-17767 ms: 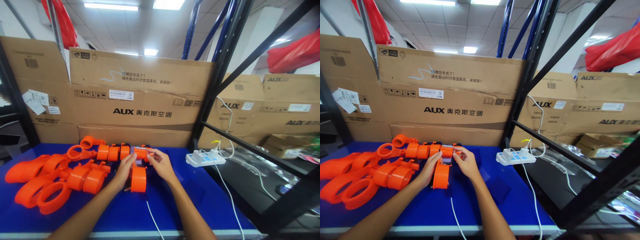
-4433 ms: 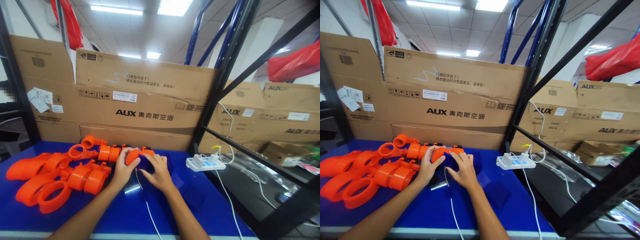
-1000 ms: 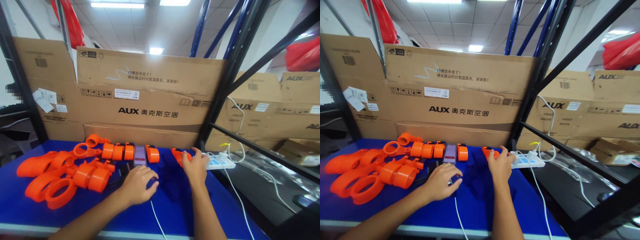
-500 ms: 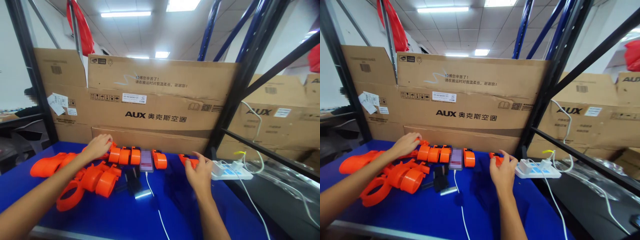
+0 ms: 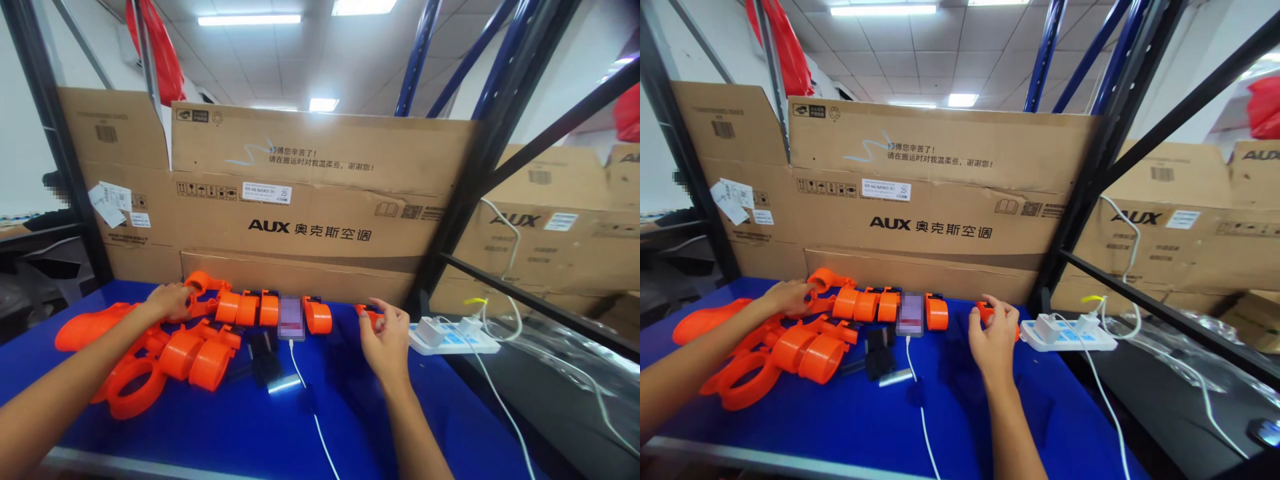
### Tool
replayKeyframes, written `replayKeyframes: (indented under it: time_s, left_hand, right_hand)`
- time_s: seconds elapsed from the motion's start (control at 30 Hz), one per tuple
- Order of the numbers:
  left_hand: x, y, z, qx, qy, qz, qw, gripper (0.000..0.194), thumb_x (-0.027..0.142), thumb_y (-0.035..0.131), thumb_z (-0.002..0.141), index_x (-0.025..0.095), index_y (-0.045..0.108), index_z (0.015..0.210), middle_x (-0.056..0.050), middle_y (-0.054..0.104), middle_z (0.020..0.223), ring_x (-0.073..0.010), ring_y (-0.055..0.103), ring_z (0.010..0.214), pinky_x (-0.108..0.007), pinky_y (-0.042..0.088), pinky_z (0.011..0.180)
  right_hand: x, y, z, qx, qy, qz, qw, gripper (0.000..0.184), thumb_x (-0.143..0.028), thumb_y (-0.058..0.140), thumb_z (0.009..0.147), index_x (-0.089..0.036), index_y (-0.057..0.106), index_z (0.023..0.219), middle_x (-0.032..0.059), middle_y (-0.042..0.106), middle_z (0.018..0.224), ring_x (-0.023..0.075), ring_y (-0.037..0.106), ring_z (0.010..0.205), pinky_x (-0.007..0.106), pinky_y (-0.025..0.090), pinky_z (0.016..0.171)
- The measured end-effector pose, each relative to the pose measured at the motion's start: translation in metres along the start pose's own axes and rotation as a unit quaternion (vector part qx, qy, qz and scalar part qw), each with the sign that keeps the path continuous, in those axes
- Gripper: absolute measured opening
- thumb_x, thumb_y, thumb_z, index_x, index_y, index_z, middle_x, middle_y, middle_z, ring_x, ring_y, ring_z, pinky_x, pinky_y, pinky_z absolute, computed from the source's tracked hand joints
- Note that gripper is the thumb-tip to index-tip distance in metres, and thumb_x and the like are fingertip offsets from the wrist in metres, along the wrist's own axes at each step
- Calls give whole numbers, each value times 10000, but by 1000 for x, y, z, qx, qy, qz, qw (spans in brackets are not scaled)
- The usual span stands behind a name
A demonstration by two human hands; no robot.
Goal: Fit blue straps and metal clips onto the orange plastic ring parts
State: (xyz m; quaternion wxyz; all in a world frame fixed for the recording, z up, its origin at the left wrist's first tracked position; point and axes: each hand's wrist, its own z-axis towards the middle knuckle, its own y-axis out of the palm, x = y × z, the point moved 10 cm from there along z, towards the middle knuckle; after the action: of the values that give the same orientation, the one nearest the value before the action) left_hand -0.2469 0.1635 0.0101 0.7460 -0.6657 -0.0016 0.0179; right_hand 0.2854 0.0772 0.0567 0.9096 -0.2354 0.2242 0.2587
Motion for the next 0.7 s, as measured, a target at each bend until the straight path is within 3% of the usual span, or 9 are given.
replayKeyframes:
  time_s: [0.1, 0.2, 0.3, 0.37, 0.4, 0.47, 0.53, 0.57, 0.7]
  left_hand:
    - [0, -21, -3, 38, -31, 24, 999, 618, 406, 701, 740, 141, 577, 1285, -225, 617, 1208, -408, 630, 1038, -451, 441, 863]
    - [18, -63, -18, 121, -49, 69, 989, 602, 451, 632, 792, 131, 571, 1298, -272, 563, 1234, -455, 616, 1047, -502, 456, 829]
    - [73, -112, -49, 239, 0, 83, 967, 563, 516, 569, 838, 150, 591, 1265, -246, 575, 1199, -425, 610, 1026, -478, 477, 787]
    - [118, -130, -73, 294, 46, 48, 954, 544, 501, 537, 871, 174, 571, 1304, -214, 582, 1213, -375, 617, 991, -447, 487, 761]
    - [142, -133, -84, 309, 78, 28, 947, 535, 482, 535, 881, 188, 561, 1328, -197, 585, 1224, -353, 616, 991, -436, 491, 768]
    - [188, -128, -103, 324, 141, 0, 935, 527, 439, 575, 865, 194, 570, 1332, -178, 590, 1239, -339, 608, 1022, -437, 498, 807]
    - [226, -112, -114, 316, 199, -13, 927, 512, 388, 608, 852, 199, 587, 1328, -174, 597, 1250, -342, 601, 1047, -457, 501, 845]
    - [241, -103, -118, 312, 221, -14, 924, 507, 369, 621, 848, 205, 593, 1327, -176, 595, 1270, -351, 596, 1065, -474, 502, 860]
    - [264, -82, -123, 306, 252, -49, 917, 520, 319, 660, 847, 204, 591, 1349, -198, 566, 1354, -392, 557, 1164, -531, 494, 912]
  right_hand:
    - [-4, -1, 0, -1, -1, 12, 1000, 365, -388, 560, 871, -185, 663, 1156, 83, 504, 973, 255, 549, 879, 417, 491, 800]
    - [-10, 0, -1, -4, 4, 38, 999, 332, -370, 563, 891, -189, 672, 1148, 75, 521, 983, 204, 543, 760, 400, 498, 764]
    - [-24, 11, -7, -38, 0, 97, 995, 306, -386, 582, 908, -205, 683, 1133, 62, 549, 963, 170, 518, 684, 378, 499, 726]
    - [-38, 29, -16, -102, 11, 186, 977, 346, -434, 611, 907, -218, 666, 1172, 63, 582, 945, 178, 538, 701, 349, 495, 678]
    - [-44, 43, -24, -154, 33, 257, 954, 394, -467, 604, 918, -227, 633, 1229, 69, 609, 953, 182, 562, 713, 327, 491, 640]
    - [-58, 71, -44, -249, 99, 402, 876, 536, -562, 525, 948, -251, 504, 1385, 68, 653, 933, 168, 564, 630, 279, 445, 509]
    - [-70, 91, -63, -306, 158, 489, 801, 658, -644, 474, 946, -261, 382, 1473, 48, 670, 843, 162, 566, 553, 248, 403, 433]
    - [-73, 99, -70, -321, 183, 506, 779, 678, -658, 479, 939, -257, 372, 1476, 34, 664, 790, 160, 568, 530, 238, 397, 416]
    - [-64, 110, -75, -291, 252, 513, 767, 604, -580, 597, 899, -273, 434, 1394, -14, 651, 720, 129, 546, 463, 198, 378, 375]
